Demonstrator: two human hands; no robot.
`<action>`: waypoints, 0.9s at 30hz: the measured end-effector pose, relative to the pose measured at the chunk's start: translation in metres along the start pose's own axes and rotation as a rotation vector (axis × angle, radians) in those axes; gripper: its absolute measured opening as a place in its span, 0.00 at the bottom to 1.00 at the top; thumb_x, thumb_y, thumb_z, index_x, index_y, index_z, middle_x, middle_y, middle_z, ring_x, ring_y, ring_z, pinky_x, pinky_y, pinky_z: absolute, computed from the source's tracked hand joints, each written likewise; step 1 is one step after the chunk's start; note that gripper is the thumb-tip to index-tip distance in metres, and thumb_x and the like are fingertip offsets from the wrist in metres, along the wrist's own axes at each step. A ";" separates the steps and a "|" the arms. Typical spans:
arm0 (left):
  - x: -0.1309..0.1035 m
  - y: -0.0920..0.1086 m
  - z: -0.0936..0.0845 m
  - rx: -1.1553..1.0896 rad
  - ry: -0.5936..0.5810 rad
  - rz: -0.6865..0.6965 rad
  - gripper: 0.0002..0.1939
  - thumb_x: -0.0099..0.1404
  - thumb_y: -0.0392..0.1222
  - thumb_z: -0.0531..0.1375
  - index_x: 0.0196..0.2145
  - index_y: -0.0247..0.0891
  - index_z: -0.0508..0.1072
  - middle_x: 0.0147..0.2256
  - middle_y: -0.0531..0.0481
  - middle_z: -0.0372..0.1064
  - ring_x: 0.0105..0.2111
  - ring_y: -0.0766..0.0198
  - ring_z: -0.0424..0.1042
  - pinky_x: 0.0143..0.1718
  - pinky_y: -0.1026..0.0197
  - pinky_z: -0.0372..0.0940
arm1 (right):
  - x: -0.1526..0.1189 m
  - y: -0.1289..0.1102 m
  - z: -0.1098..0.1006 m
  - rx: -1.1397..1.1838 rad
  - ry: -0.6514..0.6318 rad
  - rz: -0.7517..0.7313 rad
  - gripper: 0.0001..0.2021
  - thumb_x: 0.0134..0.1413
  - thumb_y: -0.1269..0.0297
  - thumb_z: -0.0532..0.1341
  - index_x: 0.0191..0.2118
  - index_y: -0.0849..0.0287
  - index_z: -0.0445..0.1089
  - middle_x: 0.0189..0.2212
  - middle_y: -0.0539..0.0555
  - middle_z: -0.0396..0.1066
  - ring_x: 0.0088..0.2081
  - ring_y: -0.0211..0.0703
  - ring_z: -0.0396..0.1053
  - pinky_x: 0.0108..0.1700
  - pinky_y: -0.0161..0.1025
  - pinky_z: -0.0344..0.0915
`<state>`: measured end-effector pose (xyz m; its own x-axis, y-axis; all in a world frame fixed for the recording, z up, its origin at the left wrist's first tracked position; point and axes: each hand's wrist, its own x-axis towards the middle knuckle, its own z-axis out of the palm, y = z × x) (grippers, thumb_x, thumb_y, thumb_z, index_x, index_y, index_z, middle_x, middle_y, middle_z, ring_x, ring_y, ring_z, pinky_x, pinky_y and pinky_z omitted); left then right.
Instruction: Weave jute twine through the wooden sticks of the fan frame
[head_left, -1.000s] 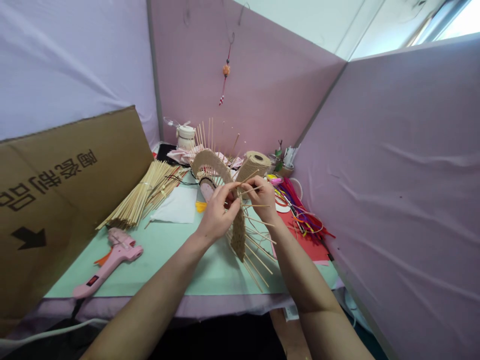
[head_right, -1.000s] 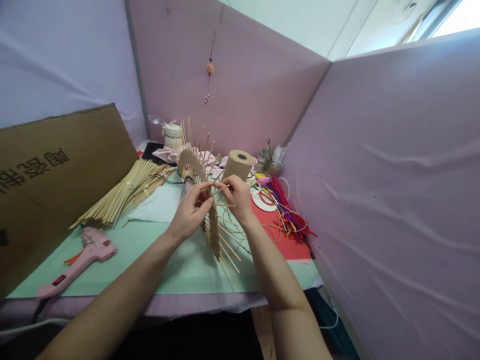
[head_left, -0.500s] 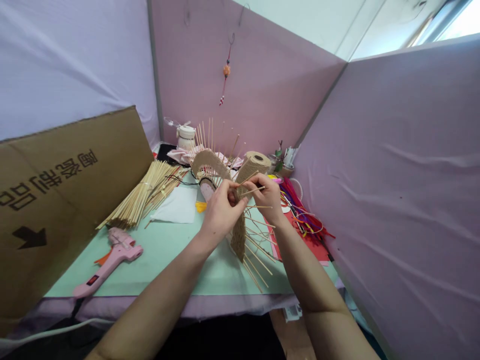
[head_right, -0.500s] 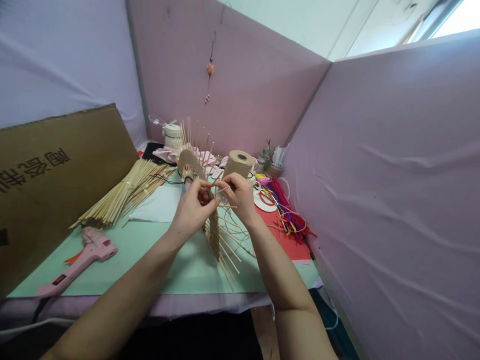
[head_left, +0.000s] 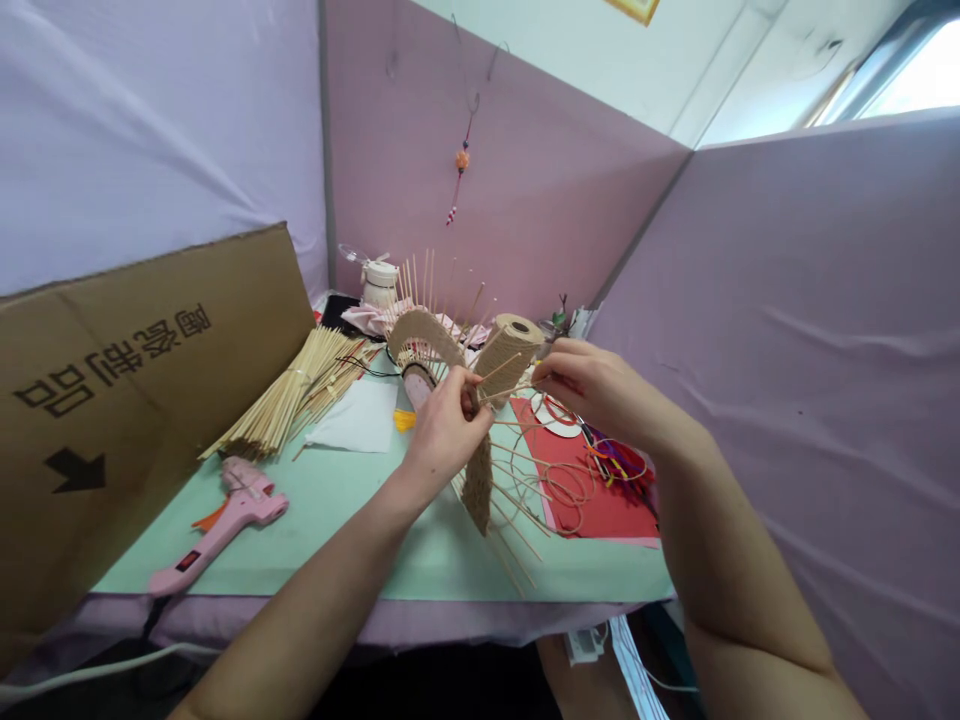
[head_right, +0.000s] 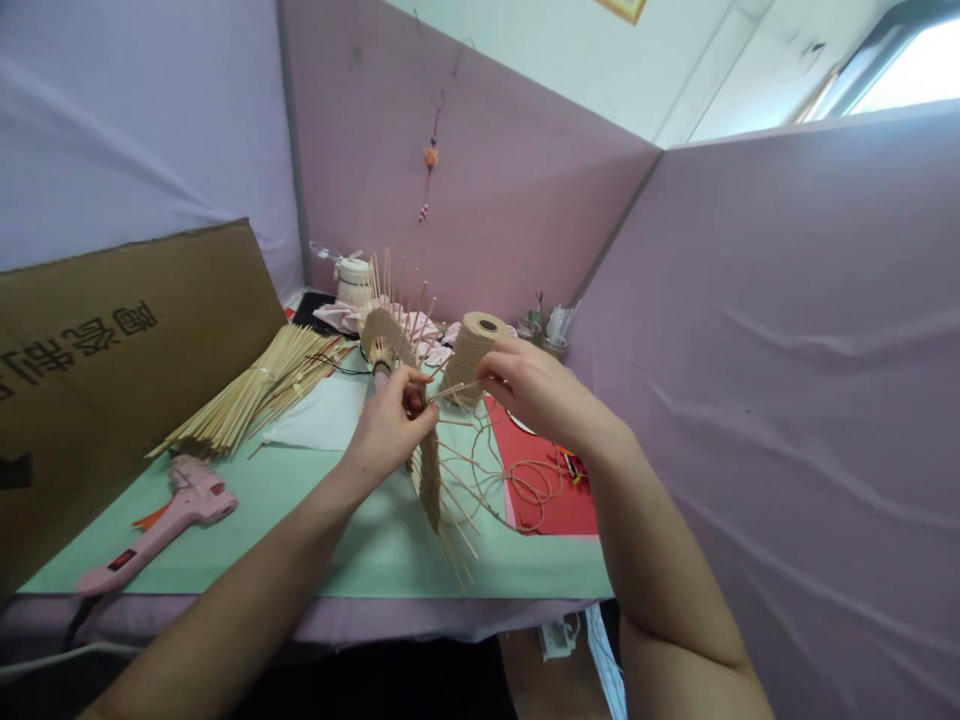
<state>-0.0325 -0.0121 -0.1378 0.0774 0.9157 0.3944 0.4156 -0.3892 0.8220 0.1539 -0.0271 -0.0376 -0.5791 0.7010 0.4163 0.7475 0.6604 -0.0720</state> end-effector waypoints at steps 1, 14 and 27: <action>0.000 0.000 0.000 -0.004 -0.002 0.001 0.11 0.58 0.37 0.58 0.40 0.40 0.66 0.27 0.55 0.63 0.31 0.64 0.67 0.32 0.62 0.59 | 0.000 -0.002 -0.006 -0.050 0.047 -0.017 0.08 0.60 0.68 0.57 0.31 0.59 0.72 0.32 0.53 0.68 0.32 0.38 0.64 0.35 0.37 0.59; 0.001 -0.002 0.001 -0.026 -0.032 0.008 0.11 0.58 0.38 0.58 0.40 0.41 0.65 0.27 0.56 0.61 0.30 0.64 0.65 0.32 0.62 0.56 | 0.029 -0.006 0.011 -0.083 0.416 -0.116 0.08 0.61 0.62 0.58 0.34 0.57 0.73 0.31 0.53 0.68 0.34 0.41 0.64 0.37 0.39 0.60; -0.003 -0.013 0.008 -0.060 0.025 0.072 0.16 0.59 0.40 0.61 0.45 0.40 0.63 0.33 0.52 0.63 0.32 0.63 0.66 0.35 0.60 0.61 | 0.040 0.042 0.141 0.342 0.301 0.507 0.12 0.54 0.58 0.57 0.27 0.59 0.71 0.22 0.50 0.69 0.25 0.38 0.63 0.29 0.35 0.56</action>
<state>-0.0305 -0.0089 -0.1525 0.0820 0.8826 0.4629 0.3544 -0.4599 0.8142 0.1158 0.0666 -0.1518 -0.0317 0.8732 0.4863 0.7292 0.3529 -0.5863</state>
